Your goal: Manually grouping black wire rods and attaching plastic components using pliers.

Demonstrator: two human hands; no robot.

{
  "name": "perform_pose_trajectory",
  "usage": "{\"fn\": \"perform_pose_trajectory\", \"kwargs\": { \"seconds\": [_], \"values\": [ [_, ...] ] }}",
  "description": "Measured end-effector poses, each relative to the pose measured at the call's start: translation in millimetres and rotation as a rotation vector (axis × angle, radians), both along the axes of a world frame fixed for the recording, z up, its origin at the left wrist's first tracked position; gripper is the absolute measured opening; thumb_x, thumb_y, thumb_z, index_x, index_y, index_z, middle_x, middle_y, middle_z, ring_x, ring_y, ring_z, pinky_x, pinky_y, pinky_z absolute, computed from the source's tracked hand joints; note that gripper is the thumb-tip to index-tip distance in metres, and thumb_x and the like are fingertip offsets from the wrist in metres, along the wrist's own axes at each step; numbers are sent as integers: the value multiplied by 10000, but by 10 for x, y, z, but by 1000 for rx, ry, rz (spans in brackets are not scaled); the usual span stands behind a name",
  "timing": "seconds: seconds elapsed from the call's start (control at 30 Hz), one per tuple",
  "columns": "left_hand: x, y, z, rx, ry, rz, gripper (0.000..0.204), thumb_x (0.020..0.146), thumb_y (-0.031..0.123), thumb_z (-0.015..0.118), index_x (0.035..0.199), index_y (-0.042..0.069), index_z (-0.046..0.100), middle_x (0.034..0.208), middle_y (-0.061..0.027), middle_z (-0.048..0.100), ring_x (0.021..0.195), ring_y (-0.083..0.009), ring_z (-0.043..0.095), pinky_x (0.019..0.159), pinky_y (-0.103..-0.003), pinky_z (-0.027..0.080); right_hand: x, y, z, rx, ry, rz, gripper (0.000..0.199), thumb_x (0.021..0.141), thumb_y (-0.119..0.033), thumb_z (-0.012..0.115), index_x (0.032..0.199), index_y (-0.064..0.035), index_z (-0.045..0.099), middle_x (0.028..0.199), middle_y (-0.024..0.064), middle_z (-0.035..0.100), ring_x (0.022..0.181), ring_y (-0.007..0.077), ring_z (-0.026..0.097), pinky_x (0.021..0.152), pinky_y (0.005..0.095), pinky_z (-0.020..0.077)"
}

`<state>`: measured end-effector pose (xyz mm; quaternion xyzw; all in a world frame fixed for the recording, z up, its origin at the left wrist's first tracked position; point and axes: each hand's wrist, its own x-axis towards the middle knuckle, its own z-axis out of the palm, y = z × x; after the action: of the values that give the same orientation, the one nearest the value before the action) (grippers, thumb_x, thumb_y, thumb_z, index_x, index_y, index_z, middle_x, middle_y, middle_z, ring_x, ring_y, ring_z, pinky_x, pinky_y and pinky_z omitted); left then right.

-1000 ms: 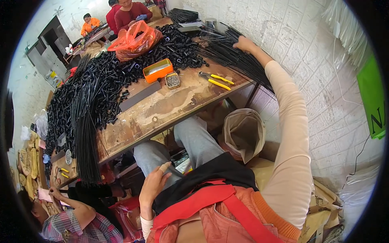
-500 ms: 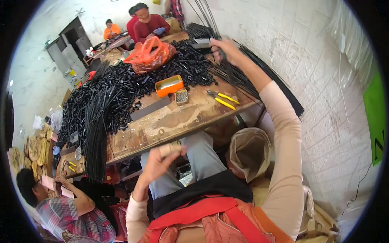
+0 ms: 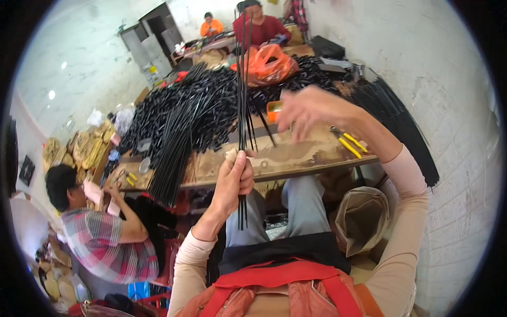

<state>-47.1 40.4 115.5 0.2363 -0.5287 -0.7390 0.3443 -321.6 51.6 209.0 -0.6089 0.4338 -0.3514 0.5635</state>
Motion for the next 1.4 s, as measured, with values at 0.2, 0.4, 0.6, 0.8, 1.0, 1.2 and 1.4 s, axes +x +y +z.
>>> {"fn": "perform_pose_trajectory", "kwargs": {
  "seconds": [0.2,0.4,0.6,0.8,1.0,1.2,1.4],
  "values": [
    [205,132,-191,-131,-58,44,308,1047,294,378,1176,41,499,660,50,379,494,-48,323,448,-203,264,405,-1247,160,-147,-540,27,515,892,-522,601,1027,-26,613,1017,159,671,979,234,658,904,358,524],
    [467,-85,-77,90,135,-296,599,998,437,418,1333,-60,423,1278,-232,554,1135,-315,588,1007,-478,452,1020,-966,148,-199,-559,-26,361,975,-358,531,1132,-35,565,1084,149,650,1042,250,641,984,391,486],
    [343,-92,103,199,195,-353,492,1019,357,415,1289,-54,446,1207,-233,588,1106,-329,607,993,-452,474,952,-529,72,-78,-421,14,403,988,-309,507,1250,-2,511,1193,214,598,1139,294,590,1016,413,457],
    [343,-12,184,31,148,-277,449,1007,327,467,1223,-65,500,1171,-202,612,1082,-306,622,937,-431,511,574,-317,183,1,-301,-1,526,989,-436,460,1269,7,499,1212,232,588,1149,293,583,981,393,468],
    [287,158,340,24,-40,-190,373,979,205,538,1236,-64,526,1118,-209,637,1031,-303,649,932,-438,525,-1718,-368,-538,-526,1049,-652,336,937,-296,532,771,-28,646,591,42,626,476,123,562,474,294,468],
    [74,263,447,148,46,-168,346,964,125,551,1262,-49,525,1118,-202,644,1028,-298,653,931,-443,526,-2241,189,-2099,-331,1570,-911,188,805,-177,562,826,-10,647,829,227,665,769,386,673,660,480,548],
    [21,183,344,124,60,-202,331,955,106,568,1255,-33,538,1030,-145,673,939,-243,673,912,-448,537,-2382,115,-2261,-284,1598,-855,177,775,-142,569,826,7,648,808,251,649,779,412,659,692,497,542]
  ]
}}
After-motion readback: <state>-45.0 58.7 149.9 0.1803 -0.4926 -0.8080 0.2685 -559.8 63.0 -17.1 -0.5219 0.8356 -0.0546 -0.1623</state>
